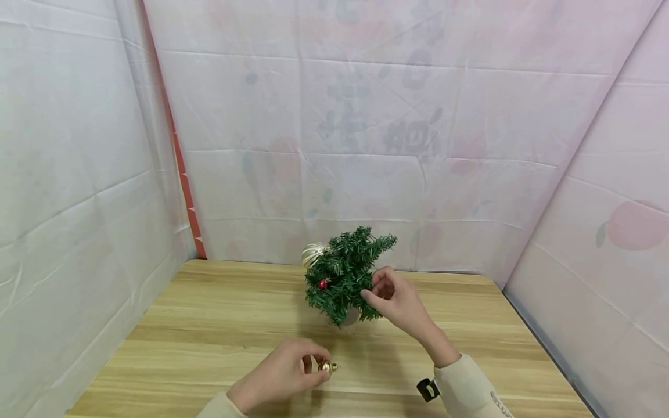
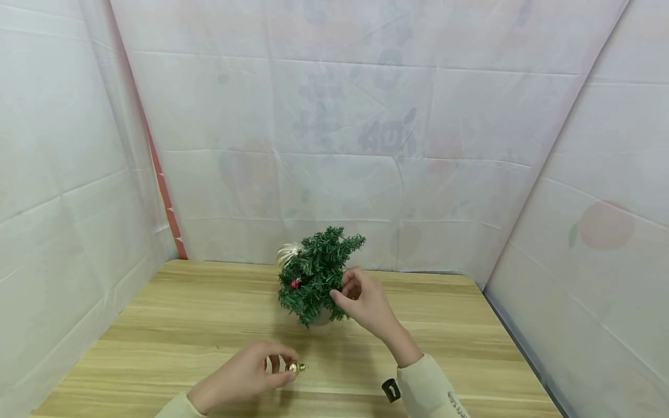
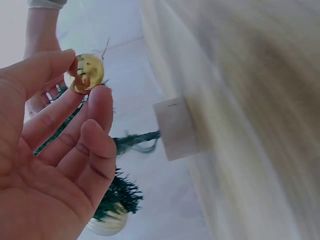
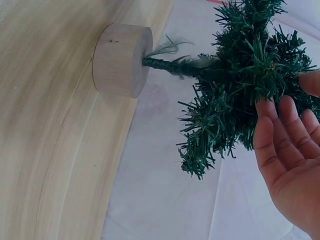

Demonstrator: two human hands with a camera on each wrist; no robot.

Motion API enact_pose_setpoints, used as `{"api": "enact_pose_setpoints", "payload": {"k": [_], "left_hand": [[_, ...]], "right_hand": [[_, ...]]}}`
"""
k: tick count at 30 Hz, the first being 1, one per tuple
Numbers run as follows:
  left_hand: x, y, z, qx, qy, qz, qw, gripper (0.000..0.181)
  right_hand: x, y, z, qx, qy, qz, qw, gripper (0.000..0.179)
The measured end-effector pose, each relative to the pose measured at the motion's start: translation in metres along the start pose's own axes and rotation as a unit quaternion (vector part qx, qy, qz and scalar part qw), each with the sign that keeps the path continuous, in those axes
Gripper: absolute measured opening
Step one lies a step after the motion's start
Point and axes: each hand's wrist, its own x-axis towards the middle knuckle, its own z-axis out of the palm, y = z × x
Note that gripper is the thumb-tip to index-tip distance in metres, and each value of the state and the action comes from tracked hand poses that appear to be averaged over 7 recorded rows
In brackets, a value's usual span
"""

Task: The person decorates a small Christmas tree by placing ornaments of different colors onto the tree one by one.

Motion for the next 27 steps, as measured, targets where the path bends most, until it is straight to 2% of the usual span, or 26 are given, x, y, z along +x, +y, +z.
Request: {"api": "enact_pose_setpoints", "payload": {"k": [10,13,18,27], "left_hand": [[0.022,0.032,0.009,-0.017,0.088,-0.008,0.9959,0.023],[0.030,0.041,0.013,-0.021,0.112,-0.008,0.9935,0.023],[0.040,0.049,0.017,-0.018,0.143,-0.009,0.9895,0.024],[0.050,0.057,0.024,-0.016,0.180,-0.019,0.9834,0.029]], "right_hand": [[0.008,0.018,-0.013,0.019,-0.042,-0.039,0.9982,0.021],[0.012,0.032,-0.012,0.018,-0.052,-0.051,0.9971,0.020],[0.019,0.062,-0.007,0.019,-0.061,-0.064,0.9959,0.023],[0.022,0.070,-0.014,0.024,-0.081,-0.097,0.9916,0.025]]}}
